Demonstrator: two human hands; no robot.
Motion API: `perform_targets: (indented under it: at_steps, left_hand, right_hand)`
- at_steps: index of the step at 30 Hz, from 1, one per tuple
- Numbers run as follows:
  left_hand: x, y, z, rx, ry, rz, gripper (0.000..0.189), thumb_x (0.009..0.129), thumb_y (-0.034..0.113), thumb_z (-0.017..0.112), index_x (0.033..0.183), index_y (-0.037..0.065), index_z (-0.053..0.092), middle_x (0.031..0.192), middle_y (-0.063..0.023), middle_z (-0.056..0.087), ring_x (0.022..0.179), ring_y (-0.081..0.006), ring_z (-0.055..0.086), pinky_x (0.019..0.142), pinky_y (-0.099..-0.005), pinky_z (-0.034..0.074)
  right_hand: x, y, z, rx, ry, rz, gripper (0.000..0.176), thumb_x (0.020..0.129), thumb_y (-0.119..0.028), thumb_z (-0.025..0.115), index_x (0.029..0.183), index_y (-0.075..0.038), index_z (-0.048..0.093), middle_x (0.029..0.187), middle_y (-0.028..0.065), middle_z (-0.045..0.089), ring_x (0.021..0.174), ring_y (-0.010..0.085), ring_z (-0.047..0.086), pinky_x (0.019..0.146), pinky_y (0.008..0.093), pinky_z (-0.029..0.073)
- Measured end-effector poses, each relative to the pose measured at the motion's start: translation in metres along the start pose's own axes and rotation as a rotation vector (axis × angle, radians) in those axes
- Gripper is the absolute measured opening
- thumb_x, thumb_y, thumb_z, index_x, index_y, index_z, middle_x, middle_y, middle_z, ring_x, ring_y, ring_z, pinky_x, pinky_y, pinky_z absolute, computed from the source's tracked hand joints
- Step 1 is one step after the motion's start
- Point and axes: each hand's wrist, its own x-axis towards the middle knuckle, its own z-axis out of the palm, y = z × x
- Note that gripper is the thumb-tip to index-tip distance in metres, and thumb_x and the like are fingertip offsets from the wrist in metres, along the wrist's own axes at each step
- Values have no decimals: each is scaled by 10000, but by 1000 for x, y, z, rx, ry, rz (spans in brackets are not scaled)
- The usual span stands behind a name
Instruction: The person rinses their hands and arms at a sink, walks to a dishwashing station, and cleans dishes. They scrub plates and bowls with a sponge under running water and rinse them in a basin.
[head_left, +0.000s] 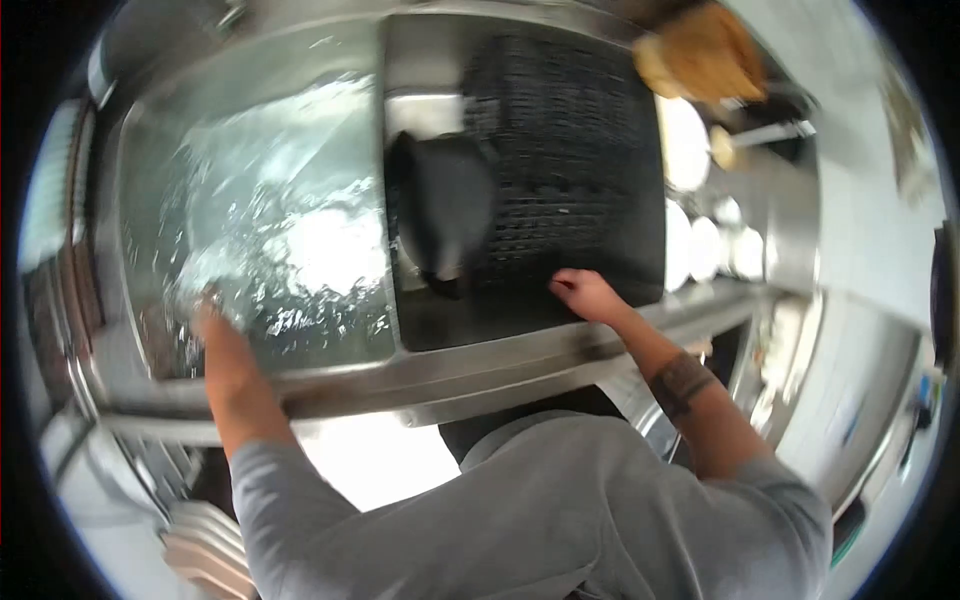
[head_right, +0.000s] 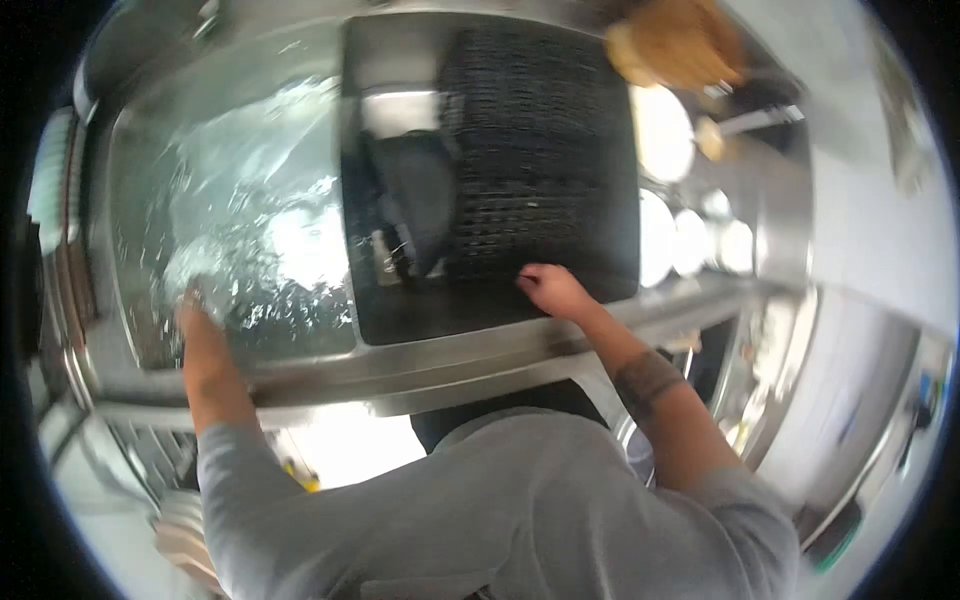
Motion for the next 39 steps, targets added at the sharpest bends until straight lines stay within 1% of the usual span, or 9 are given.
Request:
perform_targets:
  at_steps: [6, 9, 15, 18, 22, 24, 30, 32, 39]
  left_hand:
    - [15, 67, -49, 411, 388, -91, 335, 948, 366, 590, 1019, 63, 714, 897, -107, 716, 870, -263, 692, 707, -435, 524]
    - [-37, 146, -119, -1558, -295, -53, 191, 990, 264, 606, 962, 85, 665, 805, -48, 634, 738, -174, 633, 673, -294, 527]
    - [-275, 512, -222, -1345, -777, 597, 362, 1022, 205, 561, 1230, -89, 595, 1222, -241, 667, 1128, -303, 678, 1011, -413, 547]
    - [-387, 671, -178, -1147, -858, 870, 366, 1025, 236, 587, 1273, -31, 624, 1213, -140, 688, 1128, -218, 657, 1024, -358, 501]
    - [-453, 830, -43, -1054, -411, 915, 320, 979, 272, 678, 1141, -2, 646, 1011, -47, 669, 899, -119, 597, 803, -298, 501]
    - [-478, 873, -12, -1118, -362, 615, 307, 960, 282, 689, 1053, -4, 624, 933, -52, 649, 842, -139, 583, 768, -307, 493]
    - [-420, 953, 165, -1260, -873, -347, 576, 1002, 529, 577, 1335, 60, 543, 1179, -115, 626, 934, -237, 665, 623, -371, 561]
    - [-417, 965, 189, -1294, -992, -474, 575, 1015, 581, 505, 1273, 71, 569, 1107, -147, 670, 828, -235, 679, 595, -356, 573]
    - [-411, 950, 179, -1059, -800, -159, 516, 1074, 401, 389, 1204, -77, 530, 914, -232, 715, 648, -271, 705, 513, -389, 587]
  right_hand:
    - [-37, -10, -13, 231, 175, -60, 156, 954, -134, 614, 1043, -49, 709, 951, 168, 726, 892, 333, 709, 806, 384, 557]
    - [-50, -6, -32, 519, 103, -42, 182, 989, -157, 610, 1046, -18, 712, 897, 80, 735, 811, 177, 698, 771, 331, 565]
    - [-11, -12, -128, 1310, 85, -41, 289, 1025, -305, 592, 1048, -30, 676, 948, 100, 703, 818, 202, 687, 743, 333, 567]
    - [48, 24, -183, 1867, 108, -183, 346, 1030, -382, 565, 1118, -55, 639, 1032, 119, 701, 925, 242, 695, 824, 408, 573]
    - [90, 152, -244, 2192, 244, -611, 247, 1019, -257, 548, 1057, -31, 640, 935, 112, 692, 927, 274, 674, 877, 410, 557]
    - [76, 207, -285, 1797, 600, 36, 140, 953, -117, 589, 1029, -6, 627, 923, 107, 680, 876, 246, 668, 796, 372, 576]
    - [11, 352, -439, 902, 1351, -505, 105, 922, 31, 575, 961, -43, 638, 896, 101, 667, 789, 219, 662, 685, 330, 543]
    - [-7, 368, -522, 417, 1488, -255, 175, 933, -61, 585, 1093, -72, 655, 996, 148, 692, 923, 316, 666, 825, 424, 528]
    - [103, 481, -590, -401, 553, 17, 531, 915, -211, 546, 1441, -136, 553, 1351, 282, 589, 1347, 436, 493, 1156, 460, 374]
